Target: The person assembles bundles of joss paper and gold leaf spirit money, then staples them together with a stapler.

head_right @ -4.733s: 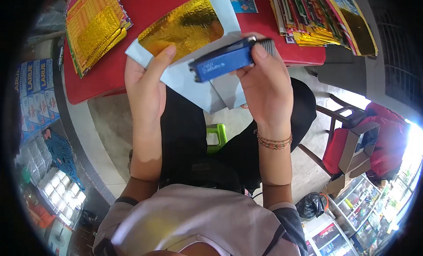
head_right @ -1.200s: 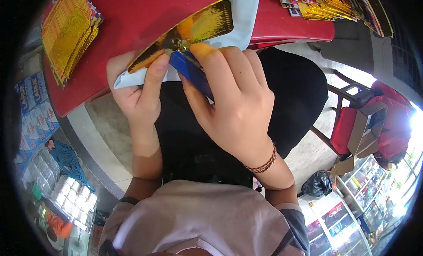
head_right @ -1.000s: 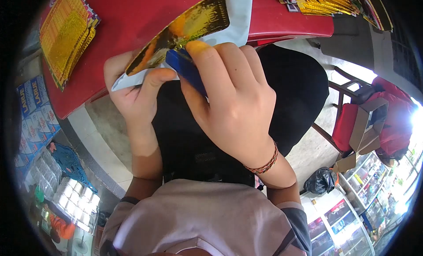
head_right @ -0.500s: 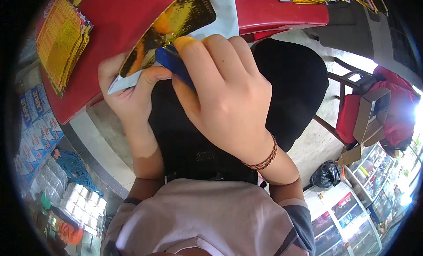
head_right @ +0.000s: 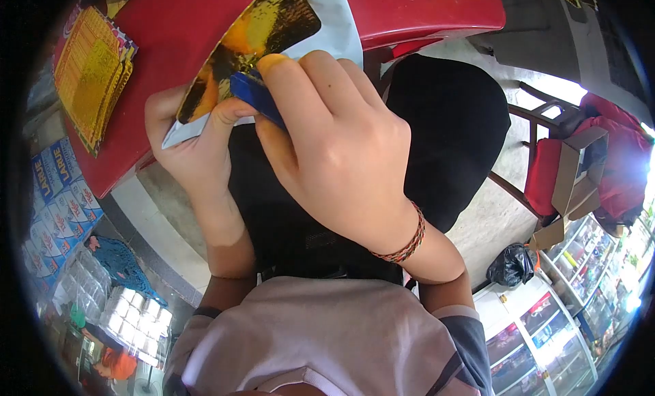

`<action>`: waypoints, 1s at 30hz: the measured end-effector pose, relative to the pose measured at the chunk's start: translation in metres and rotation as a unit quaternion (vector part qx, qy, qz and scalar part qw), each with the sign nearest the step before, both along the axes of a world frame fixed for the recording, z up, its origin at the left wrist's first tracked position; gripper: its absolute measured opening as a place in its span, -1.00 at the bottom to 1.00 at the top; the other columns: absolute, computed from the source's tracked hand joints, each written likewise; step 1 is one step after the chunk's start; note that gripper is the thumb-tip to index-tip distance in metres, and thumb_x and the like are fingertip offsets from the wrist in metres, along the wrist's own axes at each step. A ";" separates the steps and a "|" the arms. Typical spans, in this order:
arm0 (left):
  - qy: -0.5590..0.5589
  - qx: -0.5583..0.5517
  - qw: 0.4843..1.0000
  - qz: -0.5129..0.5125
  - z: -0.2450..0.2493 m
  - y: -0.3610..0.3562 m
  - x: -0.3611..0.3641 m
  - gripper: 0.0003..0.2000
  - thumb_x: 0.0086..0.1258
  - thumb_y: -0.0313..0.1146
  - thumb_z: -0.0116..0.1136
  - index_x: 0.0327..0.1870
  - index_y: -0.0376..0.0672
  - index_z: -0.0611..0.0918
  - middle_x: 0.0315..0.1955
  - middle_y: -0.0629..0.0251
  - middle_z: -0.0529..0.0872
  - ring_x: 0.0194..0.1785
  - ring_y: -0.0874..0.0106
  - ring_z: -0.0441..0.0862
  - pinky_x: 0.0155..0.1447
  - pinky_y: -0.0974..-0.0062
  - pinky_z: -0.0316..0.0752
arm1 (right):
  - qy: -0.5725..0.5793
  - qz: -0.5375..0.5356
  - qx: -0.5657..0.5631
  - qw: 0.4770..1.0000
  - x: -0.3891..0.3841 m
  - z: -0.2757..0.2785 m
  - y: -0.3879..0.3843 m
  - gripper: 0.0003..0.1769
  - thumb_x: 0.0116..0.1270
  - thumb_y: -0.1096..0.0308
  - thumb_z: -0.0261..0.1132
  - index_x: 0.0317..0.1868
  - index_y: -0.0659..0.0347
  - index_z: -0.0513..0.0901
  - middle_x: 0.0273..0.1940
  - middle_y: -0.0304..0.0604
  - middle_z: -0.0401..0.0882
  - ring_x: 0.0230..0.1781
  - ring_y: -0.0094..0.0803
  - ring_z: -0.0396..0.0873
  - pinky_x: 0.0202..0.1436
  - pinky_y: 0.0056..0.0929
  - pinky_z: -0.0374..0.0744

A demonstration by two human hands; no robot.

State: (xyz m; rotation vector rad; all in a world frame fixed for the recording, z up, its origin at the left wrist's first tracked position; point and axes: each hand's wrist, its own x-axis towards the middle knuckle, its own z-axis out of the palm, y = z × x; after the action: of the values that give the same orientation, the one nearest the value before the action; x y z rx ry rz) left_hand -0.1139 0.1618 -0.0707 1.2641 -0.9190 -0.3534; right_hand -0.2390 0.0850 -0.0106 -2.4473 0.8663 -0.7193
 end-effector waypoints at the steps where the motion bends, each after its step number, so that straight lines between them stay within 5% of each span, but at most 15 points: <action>1: 0.019 -0.005 1.000 0.004 0.000 -0.001 -0.001 -0.66 0.06 -0.53 0.45 -0.24 -0.33 0.48 -0.23 0.01 0.71 -0.15 0.41 0.67 -0.01 0.49 0.58 | 0.000 0.000 0.000 1.000 0.000 0.000 0.000 -0.60 -0.04 0.50 0.43 -0.11 0.28 0.61 -0.30 -0.08 0.58 -0.33 -0.22 0.61 -0.24 -0.43 0.59; 18: 0.035 0.009 0.999 0.028 0.004 -0.003 -0.001 -0.56 -0.02 -0.47 0.52 -0.16 -0.30 0.51 -0.26 0.17 0.69 -0.19 0.46 0.66 -0.04 0.55 0.57 | 0.015 0.001 0.027 1.000 -0.002 0.003 0.000 -0.60 -0.04 0.51 0.42 -0.11 0.29 0.61 -0.30 -0.07 0.59 -0.32 -0.19 0.60 -0.24 -0.42 0.57; 26: 0.125 -0.026 0.992 -0.001 0.003 -0.001 0.002 -0.69 0.14 -0.52 0.41 -0.14 -0.32 0.54 -0.22 0.19 0.68 -0.15 0.49 0.65 -0.03 0.58 0.55 | -0.001 0.016 0.012 1.000 -0.003 -0.002 -0.004 -0.61 -0.01 0.47 0.46 -0.12 0.30 0.62 -0.29 -0.06 0.60 -0.32 -0.20 0.60 -0.24 -0.41 0.57; 30: 0.084 -0.015 0.996 0.011 0.004 -0.004 0.002 -0.71 0.17 -0.53 0.38 -0.14 -0.32 0.53 -0.22 0.17 0.68 -0.16 0.49 0.65 -0.03 0.59 0.54 | -0.011 0.020 -0.005 1.000 -0.004 -0.005 -0.003 -0.60 -0.02 0.44 0.49 -0.12 0.30 0.62 -0.29 -0.06 0.60 -0.32 -0.20 0.60 -0.24 -0.40 0.57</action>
State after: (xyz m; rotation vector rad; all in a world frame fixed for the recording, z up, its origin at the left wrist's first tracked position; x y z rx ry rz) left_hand -0.1124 0.1581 -0.0667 1.1964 -0.7632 -0.4210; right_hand -0.2425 0.0823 -0.0151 -2.4539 0.8042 -0.7379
